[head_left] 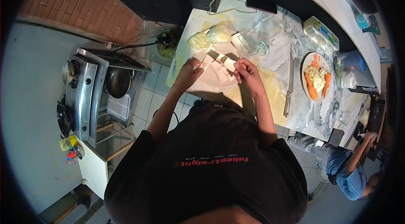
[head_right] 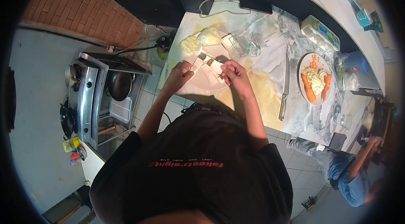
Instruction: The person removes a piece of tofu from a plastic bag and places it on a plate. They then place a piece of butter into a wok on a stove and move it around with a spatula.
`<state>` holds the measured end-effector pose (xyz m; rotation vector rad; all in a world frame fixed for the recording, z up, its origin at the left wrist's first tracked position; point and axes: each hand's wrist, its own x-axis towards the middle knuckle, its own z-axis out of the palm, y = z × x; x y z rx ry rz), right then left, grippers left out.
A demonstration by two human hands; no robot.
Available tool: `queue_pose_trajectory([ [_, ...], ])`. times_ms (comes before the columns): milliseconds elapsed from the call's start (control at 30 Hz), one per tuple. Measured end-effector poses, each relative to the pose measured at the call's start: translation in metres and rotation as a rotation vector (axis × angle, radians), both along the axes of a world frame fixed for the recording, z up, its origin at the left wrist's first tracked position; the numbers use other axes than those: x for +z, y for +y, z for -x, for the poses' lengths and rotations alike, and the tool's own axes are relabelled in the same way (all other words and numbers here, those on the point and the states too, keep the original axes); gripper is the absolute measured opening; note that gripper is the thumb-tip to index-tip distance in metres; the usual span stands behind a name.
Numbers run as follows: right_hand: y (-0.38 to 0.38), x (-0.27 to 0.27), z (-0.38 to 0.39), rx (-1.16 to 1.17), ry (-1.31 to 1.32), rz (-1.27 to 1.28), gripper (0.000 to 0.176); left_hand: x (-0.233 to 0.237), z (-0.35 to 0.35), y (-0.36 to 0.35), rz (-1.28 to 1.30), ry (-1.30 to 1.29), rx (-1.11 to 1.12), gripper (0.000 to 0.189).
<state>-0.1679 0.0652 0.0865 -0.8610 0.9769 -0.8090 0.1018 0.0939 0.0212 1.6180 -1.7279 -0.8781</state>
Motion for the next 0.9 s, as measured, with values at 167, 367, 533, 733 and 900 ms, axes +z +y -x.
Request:
queue_pose_trajectory([
  [167, 0.002, 0.026, -0.001, 0.008, -0.034, 0.048, 0.010, 0.027, 0.008, 0.008, 0.080, -0.314, 0.075, 0.026],
  [367, 0.007, 0.048, -0.003, 0.033, -0.038, 0.109, 0.011, 0.066, 0.017, 0.005, 0.029, -0.139, 0.227, 0.019],
  [533, 0.008, 0.063, -0.010, 0.081, -0.056, 0.176, 0.010, 0.103, 0.017, 0.020, 0.006, 0.270, 0.191, 0.017],
  [733, 0.005, 0.078, -0.025, 0.170, -0.082, 0.219, 0.009, 0.126, 0.020, 0.047, 0.016, 0.511, 0.251, 0.019],
  [900, 0.003, 0.090, -0.043, 0.230, -0.023, 0.256, 0.008, 0.129, 0.015, 0.078, 0.023, 0.602, 0.353, 0.020],
])
